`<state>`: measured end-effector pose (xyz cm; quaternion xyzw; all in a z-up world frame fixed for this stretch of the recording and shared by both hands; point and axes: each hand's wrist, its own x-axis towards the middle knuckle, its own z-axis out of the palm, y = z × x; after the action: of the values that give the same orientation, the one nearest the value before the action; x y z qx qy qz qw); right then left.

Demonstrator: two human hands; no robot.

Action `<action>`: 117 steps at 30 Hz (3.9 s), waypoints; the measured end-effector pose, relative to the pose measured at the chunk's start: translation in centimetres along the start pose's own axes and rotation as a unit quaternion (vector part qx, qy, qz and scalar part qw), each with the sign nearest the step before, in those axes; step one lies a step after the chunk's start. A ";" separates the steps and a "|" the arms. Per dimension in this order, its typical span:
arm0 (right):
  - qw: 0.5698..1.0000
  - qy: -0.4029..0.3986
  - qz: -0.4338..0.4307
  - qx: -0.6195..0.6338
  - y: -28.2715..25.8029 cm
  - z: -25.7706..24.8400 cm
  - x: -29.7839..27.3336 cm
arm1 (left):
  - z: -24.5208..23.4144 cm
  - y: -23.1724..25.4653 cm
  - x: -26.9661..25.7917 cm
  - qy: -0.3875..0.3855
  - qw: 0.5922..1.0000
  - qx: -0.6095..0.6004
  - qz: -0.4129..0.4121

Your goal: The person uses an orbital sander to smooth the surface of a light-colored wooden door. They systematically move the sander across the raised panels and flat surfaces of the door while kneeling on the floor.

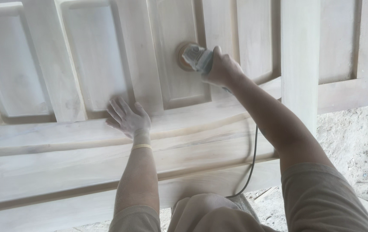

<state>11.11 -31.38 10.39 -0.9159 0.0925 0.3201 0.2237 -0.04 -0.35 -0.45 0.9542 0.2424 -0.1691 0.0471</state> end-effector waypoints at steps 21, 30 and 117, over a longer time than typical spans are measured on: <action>0.998 0.052 -0.025 -0.016 -6.9 -1.6 5.5 | -0.5 -0.1 0.3 -0.036 0.999 0.032 -0.004; 0.995 0.099 -0.008 0.012 -8.4 -3.6 11.3 | 0.2 -0.3 0.5 -0.036 0.999 0.031 -0.006; 0.996 -0.054 -0.036 -0.062 9.7 -3.5 -0.7 | 5.6 10.6 -6.5 0.048 0.959 0.104 0.261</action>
<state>9.44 -41.58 9.91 -0.9123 0.0269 0.3657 0.1823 -2.06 -13.56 -3.40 0.9908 -0.0318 -0.1294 -0.0216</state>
